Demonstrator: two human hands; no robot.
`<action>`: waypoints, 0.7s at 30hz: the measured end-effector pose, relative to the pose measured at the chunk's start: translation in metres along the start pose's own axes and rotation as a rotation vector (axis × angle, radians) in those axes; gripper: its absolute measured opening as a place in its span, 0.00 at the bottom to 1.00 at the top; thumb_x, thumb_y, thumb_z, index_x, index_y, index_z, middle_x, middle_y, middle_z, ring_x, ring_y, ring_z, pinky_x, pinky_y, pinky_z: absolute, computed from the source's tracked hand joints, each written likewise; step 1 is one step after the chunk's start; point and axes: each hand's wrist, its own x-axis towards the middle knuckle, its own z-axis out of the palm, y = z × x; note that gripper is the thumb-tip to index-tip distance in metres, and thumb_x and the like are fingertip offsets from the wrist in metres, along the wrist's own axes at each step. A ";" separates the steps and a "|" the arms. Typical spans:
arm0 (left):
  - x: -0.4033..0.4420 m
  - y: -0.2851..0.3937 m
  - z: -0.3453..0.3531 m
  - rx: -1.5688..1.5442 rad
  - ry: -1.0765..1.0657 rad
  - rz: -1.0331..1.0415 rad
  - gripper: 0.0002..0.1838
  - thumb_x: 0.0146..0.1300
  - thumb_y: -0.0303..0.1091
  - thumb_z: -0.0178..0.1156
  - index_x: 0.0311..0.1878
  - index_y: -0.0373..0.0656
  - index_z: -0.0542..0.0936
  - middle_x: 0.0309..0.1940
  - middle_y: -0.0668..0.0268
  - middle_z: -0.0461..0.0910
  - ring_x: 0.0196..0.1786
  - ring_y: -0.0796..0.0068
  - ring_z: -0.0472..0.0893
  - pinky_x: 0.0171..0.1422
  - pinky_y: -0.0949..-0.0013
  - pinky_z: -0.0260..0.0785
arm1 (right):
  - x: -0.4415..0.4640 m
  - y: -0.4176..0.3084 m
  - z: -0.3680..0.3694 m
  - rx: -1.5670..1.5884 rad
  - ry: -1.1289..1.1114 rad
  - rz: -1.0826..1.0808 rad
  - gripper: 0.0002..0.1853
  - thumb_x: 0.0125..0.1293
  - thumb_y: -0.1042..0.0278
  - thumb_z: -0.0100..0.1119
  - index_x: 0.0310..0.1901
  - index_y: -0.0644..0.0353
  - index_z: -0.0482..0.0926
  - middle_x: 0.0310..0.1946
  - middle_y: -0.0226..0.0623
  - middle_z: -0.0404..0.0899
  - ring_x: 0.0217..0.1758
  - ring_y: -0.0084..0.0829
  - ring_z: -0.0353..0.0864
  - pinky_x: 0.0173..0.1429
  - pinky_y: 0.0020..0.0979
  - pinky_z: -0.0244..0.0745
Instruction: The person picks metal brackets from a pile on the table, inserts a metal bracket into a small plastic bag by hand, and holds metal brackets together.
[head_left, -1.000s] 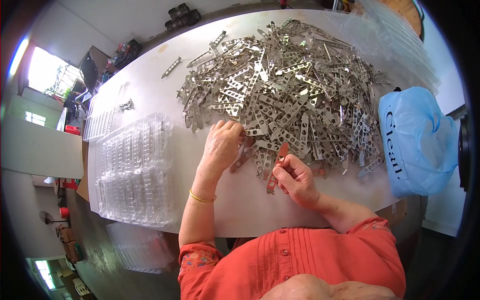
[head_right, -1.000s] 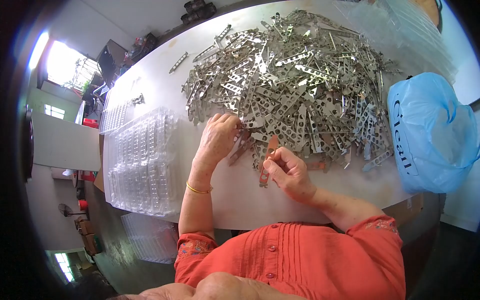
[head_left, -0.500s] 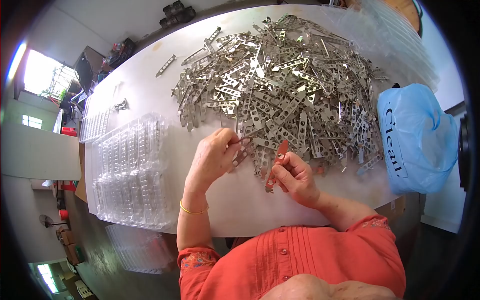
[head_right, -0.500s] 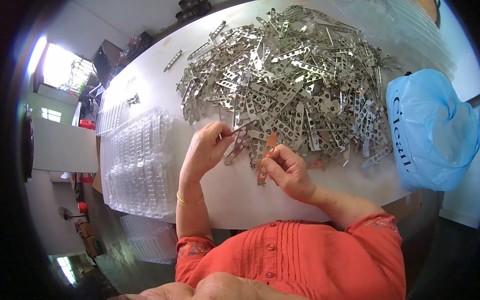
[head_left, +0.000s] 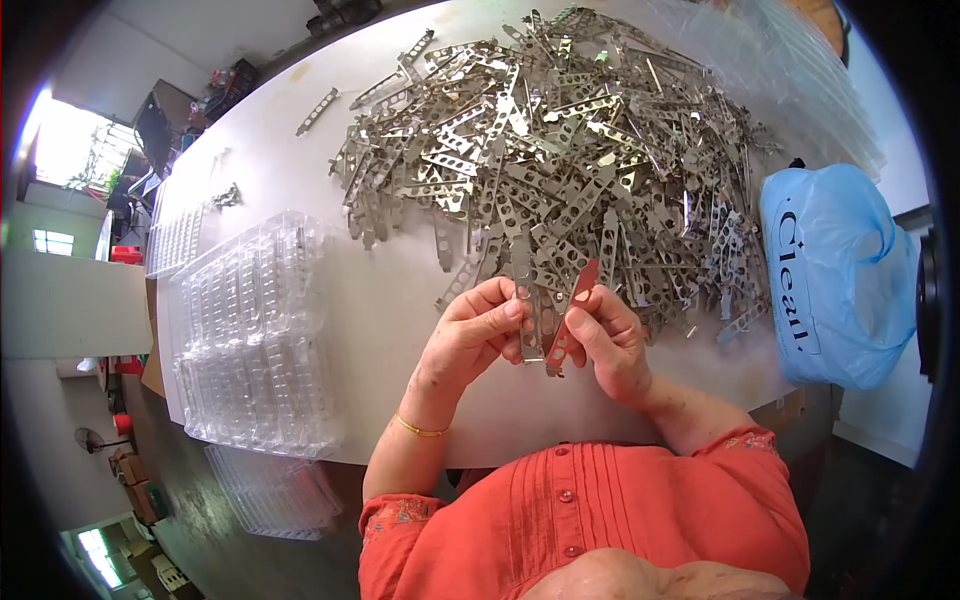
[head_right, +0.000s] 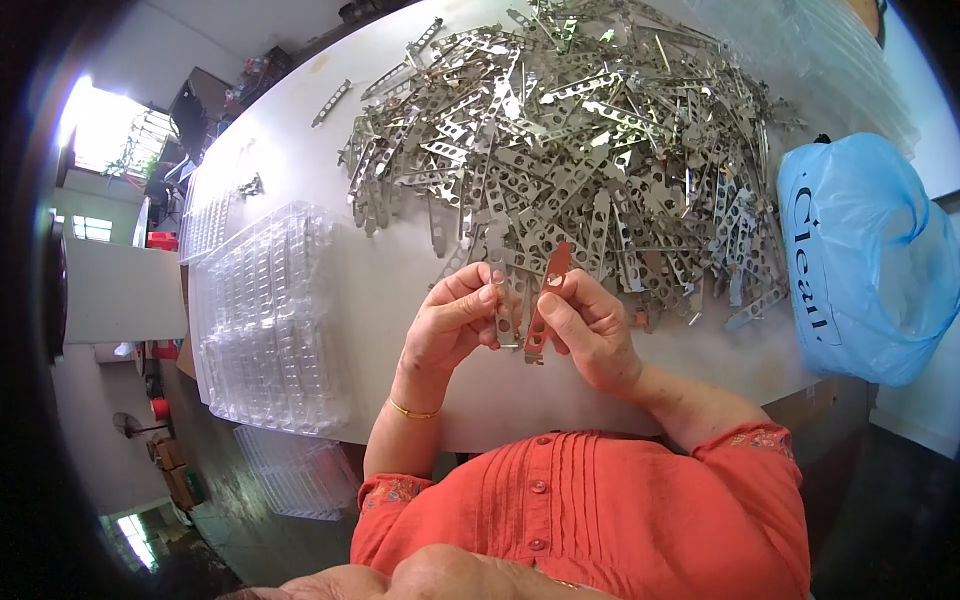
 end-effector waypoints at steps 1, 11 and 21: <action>0.001 -0.001 -0.001 -0.003 0.000 0.011 0.06 0.76 0.32 0.57 0.50 0.41 0.76 0.36 0.60 0.83 0.27 0.79 0.82 0.28 0.78 0.77 | 0.001 0.000 0.000 0.000 0.003 0.002 0.03 0.80 0.67 0.53 0.45 0.54 0.73 0.32 0.23 0.76 0.25 0.11 0.65 0.26 0.18 0.62; -0.001 0.003 0.003 0.051 -0.024 -0.040 0.08 0.75 0.35 0.61 0.47 0.41 0.77 0.38 0.63 0.84 0.28 0.79 0.82 0.33 0.76 0.78 | 0.005 -0.013 0.004 -0.056 0.102 0.118 0.05 0.79 0.69 0.54 0.44 0.57 0.71 0.27 0.27 0.78 0.23 0.13 0.73 0.25 0.19 0.69; 0.000 -0.003 0.006 0.052 -0.053 -0.088 0.08 0.75 0.36 0.61 0.46 0.42 0.77 0.35 0.66 0.82 0.26 0.78 0.81 0.33 0.75 0.76 | 0.008 -0.018 0.004 -0.125 0.132 0.150 0.06 0.76 0.71 0.58 0.43 0.58 0.71 0.26 0.25 0.79 0.22 0.10 0.75 0.21 0.17 0.69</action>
